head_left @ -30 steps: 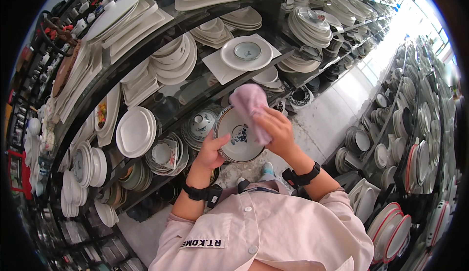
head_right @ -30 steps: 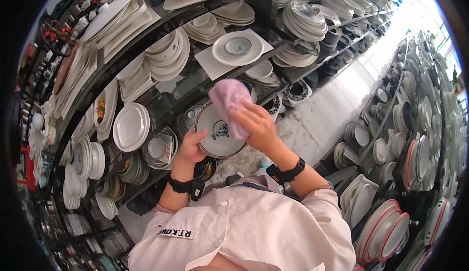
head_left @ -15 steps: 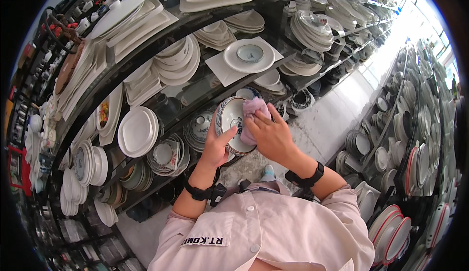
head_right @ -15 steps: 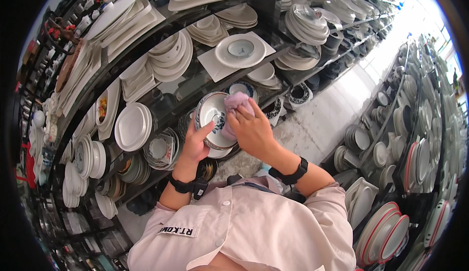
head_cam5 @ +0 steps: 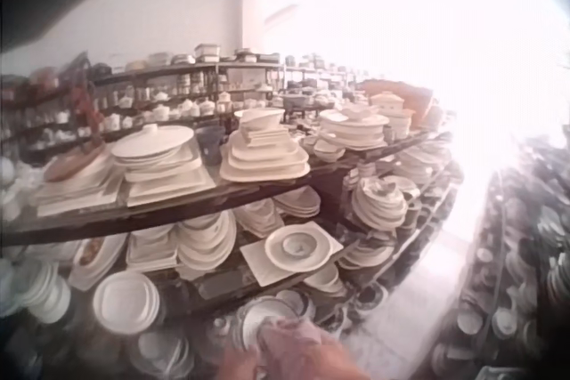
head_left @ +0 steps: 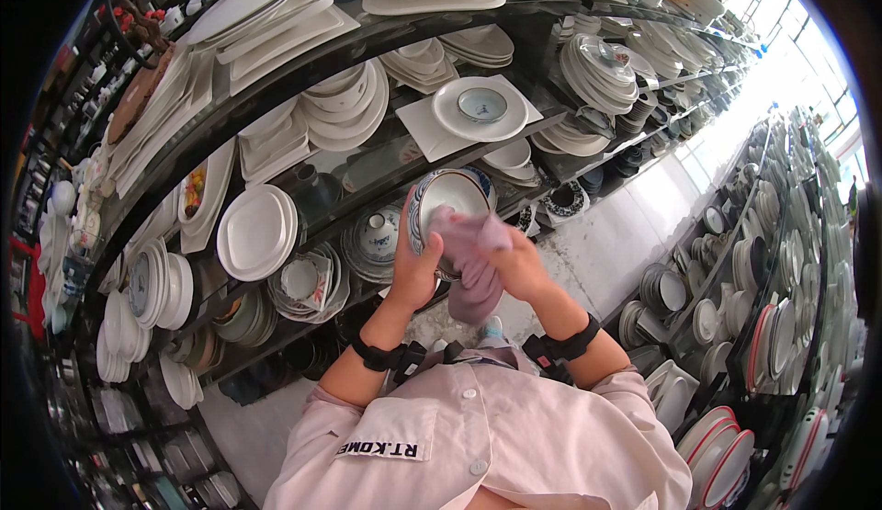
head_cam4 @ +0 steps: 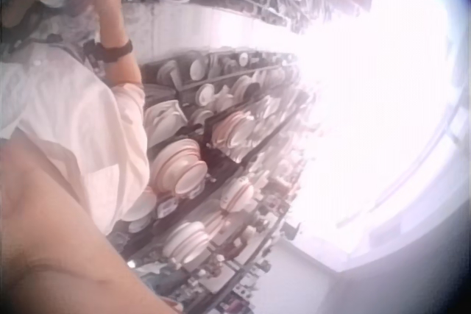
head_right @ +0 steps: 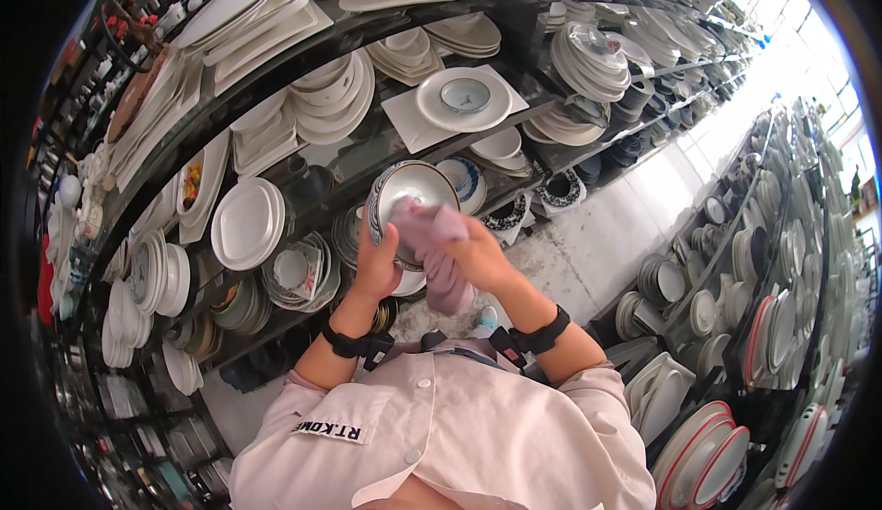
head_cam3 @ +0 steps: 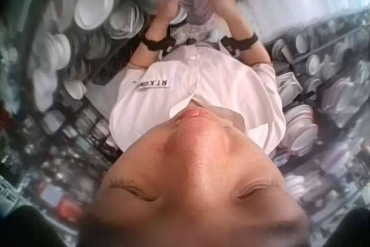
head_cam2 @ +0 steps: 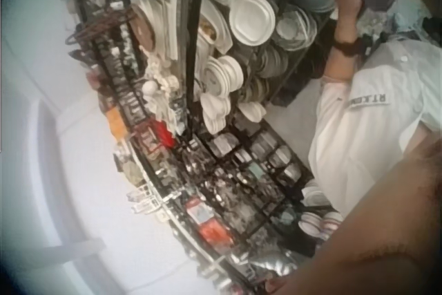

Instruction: The person wipes various ceramic plates and bowls with a cloth, handling them one at a time and placing them back on the shelves. The person uses a cloth to wipe the surfaces of the dishes.

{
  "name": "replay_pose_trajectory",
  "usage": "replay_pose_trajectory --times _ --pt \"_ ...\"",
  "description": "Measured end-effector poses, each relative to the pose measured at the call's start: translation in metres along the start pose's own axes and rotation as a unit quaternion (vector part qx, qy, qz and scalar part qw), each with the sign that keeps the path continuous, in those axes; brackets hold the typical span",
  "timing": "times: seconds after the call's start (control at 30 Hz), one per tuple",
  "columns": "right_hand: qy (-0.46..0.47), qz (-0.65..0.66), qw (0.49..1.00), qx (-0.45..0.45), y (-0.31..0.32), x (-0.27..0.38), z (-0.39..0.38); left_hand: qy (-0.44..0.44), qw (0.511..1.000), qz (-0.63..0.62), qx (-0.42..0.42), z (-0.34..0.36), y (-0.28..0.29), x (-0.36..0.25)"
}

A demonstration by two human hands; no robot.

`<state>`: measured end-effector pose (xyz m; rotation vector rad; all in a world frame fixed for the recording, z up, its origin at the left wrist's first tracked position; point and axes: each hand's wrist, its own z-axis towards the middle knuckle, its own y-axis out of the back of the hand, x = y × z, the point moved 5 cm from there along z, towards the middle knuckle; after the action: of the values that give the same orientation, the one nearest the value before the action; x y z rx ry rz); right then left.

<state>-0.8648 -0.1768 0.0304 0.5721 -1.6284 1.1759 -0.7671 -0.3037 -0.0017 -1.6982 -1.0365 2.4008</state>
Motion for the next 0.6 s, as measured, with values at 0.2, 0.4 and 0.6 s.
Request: replay_pose_trajectory --times 0.2,0.4,0.6 --pt "0.009 0.189 0.977 -0.103 -0.001 0.003 0.013 -0.097 0.982 0.162 0.024 0.001 -0.019 -0.027" --pt "0.023 0.183 0.983 0.009 -0.018 -0.001 0.009 -0.106 0.979 0.167 0.059 -0.006 -0.031 -0.037" --pt "0.197 -0.410 0.870 0.189 -0.072 0.043 -0.007 -0.034 0.999 -0.015 0.016 -0.015 -0.016 -0.042"
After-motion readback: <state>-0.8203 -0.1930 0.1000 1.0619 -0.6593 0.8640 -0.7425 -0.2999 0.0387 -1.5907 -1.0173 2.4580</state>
